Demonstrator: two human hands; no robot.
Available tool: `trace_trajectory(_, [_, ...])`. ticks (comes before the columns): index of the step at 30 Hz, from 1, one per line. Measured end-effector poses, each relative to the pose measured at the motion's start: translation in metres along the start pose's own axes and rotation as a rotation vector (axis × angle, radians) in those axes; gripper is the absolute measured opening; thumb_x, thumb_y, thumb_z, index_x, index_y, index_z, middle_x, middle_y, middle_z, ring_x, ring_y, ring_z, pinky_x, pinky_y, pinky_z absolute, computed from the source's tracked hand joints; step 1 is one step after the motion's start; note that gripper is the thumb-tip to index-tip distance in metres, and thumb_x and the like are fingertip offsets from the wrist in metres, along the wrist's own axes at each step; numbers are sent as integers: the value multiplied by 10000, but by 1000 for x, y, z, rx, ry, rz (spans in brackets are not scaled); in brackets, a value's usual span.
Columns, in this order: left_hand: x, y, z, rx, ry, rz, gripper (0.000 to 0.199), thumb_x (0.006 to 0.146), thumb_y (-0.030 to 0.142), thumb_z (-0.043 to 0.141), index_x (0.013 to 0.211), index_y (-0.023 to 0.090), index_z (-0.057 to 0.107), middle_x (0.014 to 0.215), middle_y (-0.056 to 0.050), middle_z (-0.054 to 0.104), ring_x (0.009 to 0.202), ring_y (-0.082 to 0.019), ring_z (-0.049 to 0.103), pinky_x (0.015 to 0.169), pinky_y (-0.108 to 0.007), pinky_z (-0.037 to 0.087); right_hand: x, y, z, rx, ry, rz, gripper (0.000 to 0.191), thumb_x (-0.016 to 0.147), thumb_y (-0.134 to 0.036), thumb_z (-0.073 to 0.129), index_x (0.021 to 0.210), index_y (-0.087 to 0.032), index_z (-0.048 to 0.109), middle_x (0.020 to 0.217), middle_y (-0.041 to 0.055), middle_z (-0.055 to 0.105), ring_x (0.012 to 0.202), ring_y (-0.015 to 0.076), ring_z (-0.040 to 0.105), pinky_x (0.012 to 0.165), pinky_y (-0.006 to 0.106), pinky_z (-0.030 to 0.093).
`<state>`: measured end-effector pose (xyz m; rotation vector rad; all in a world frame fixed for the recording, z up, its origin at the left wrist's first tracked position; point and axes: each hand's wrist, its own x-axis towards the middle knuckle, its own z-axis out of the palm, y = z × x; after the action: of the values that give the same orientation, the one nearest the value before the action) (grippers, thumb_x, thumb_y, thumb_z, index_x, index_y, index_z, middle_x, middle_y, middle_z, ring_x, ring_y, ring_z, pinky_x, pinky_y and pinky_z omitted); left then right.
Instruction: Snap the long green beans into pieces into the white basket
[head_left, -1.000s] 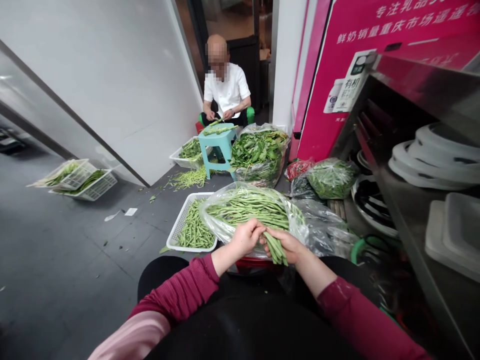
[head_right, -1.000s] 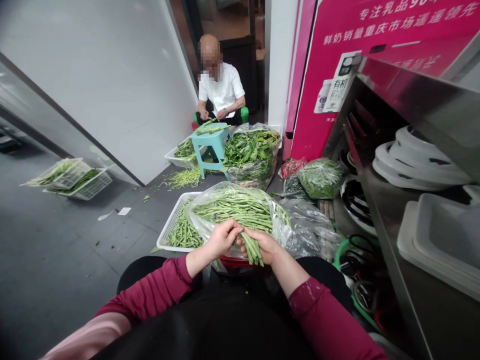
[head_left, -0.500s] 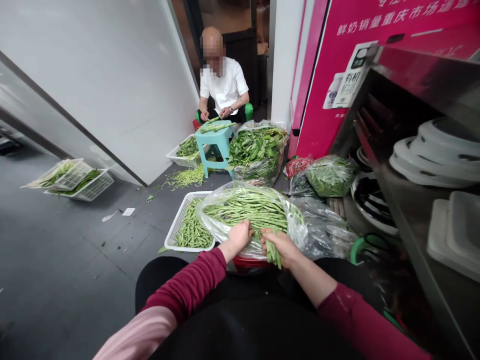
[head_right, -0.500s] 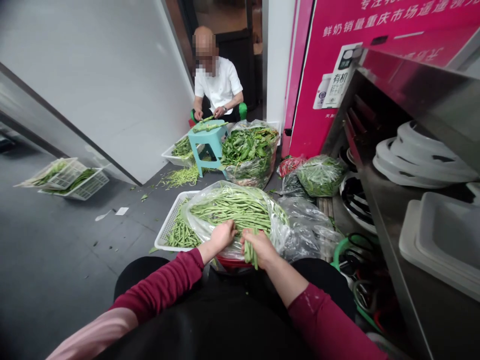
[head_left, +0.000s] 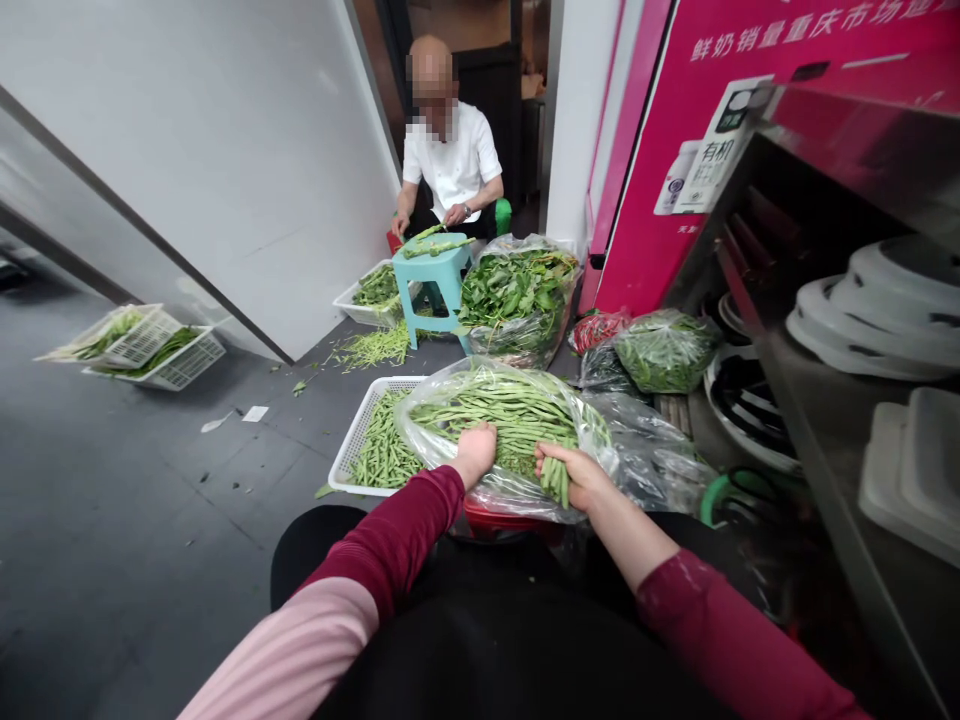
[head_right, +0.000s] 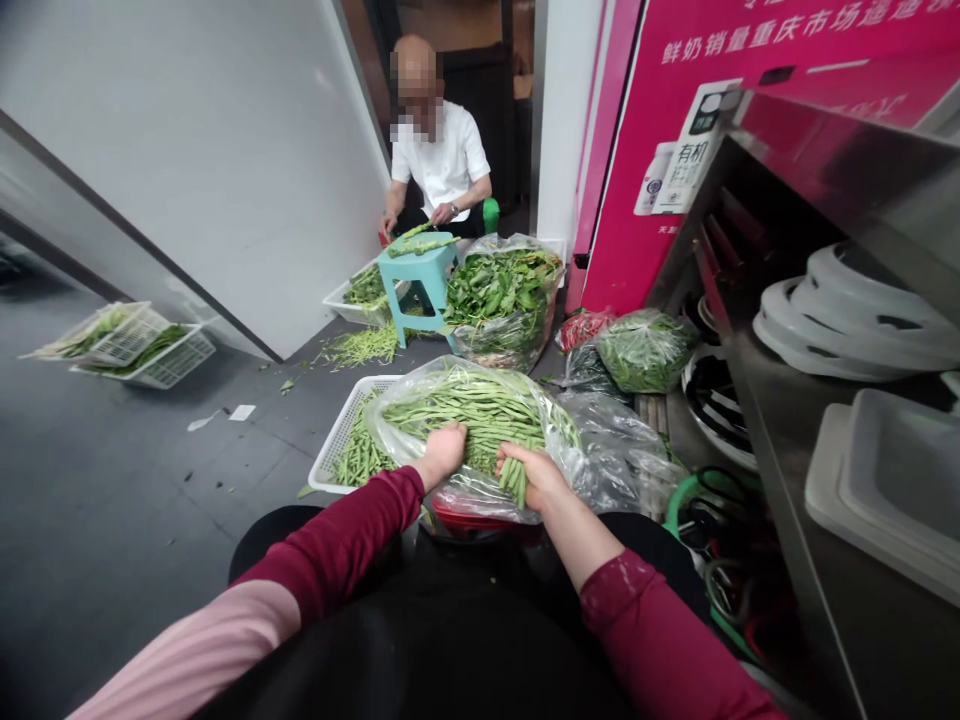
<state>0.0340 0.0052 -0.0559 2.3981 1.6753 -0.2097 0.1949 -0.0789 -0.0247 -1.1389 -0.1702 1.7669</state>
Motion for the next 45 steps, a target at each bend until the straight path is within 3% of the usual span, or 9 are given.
trace_trajectory(4, [0, 1, -8, -10, 0, 23, 231, 769, 105, 430, 946, 131, 576, 956, -133, 584, 875, -212, 567, 765, -326, 423, -3, 4, 5, -64, 15, 54, 109, 737, -117, 560, 632, -102, 583, 490, 38, 594, 397, 111, 543, 426, 222, 471])
trace_trajectory(10, [-15, 5, -48, -50, 119, 137, 177, 789, 222, 469, 935, 203, 568, 931, -77, 603, 996, -220, 487, 878, -351, 342, 1, 12, 7, -15, 42, 17, 55, 683, -78, 594, 648, -118, 581, 494, 18, 594, 400, 114, 540, 428, 232, 473])
trace_trajectory(13, [-34, 11, -64, -214, 178, 247, 171, 785, 230, 476, 928, 204, 566, 859, -56, 603, 863, -183, 516, 828, -303, 354, 3, 15, 11, 31, 23, -14, 56, 669, -85, 624, 676, -127, 588, 493, -1, 583, 413, 113, 544, 438, 232, 473])
trace_trajectory(18, [-73, 20, -63, -611, 111, 255, 168, 745, 266, 517, 879, 177, 567, 633, 13, 542, 567, -117, 451, 573, -220, 349, -2, 13, 19, 141, -45, -49, 75, 703, -120, 624, 657, -146, 570, 498, -11, 568, 427, 101, 540, 454, 216, 472])
trace_trajectory(25, [-111, 11, -70, -809, 33, 158, 230, 800, 311, 402, 705, 165, 552, 581, 8, 530, 510, -97, 435, 524, -205, 342, -14, 8, 17, 128, -102, -80, 142, 738, -159, 603, 609, -156, 543, 490, 3, 561, 434, 105, 533, 445, 214, 459])
trace_trajectory(31, [-114, 14, -83, -749, 42, 205, 170, 750, 271, 432, 715, 160, 556, 582, 14, 512, 540, -99, 429, 523, -203, 340, -15, 11, 14, 103, -106, -113, 118, 699, -158, 646, 633, -153, 549, 507, -4, 574, 431, 98, 530, 447, 211, 457])
trace_trajectory(36, [-108, 12, -78, -853, -236, 77, 173, 723, 241, 380, 673, 158, 523, 457, 48, 411, 404, -79, 346, 414, -194, 263, -18, 13, 16, 82, -94, -125, 80, 695, -148, 642, 665, -147, 568, 492, -3, 574, 426, 100, 531, 432, 207, 446])
trace_trajectory(42, [-117, 21, -80, -935, -156, 374, 113, 662, 165, 406, 597, 143, 496, 536, 46, 404, 523, -65, 358, 512, -179, 302, -16, 10, 15, 61, -94, -63, 105, 690, -185, 635, 635, -141, 557, 489, 4, 573, 421, 105, 532, 443, 215, 449])
trace_trajectory(45, [-109, 22, -89, -1047, -130, 349, 180, 728, 235, 419, 597, 141, 500, 506, 46, 393, 482, -61, 345, 482, -183, 289, -18, 9, 13, 22, -105, -24, 106, 683, -186, 625, 622, -131, 558, 472, 1, 556, 410, 99, 517, 439, 212, 441])
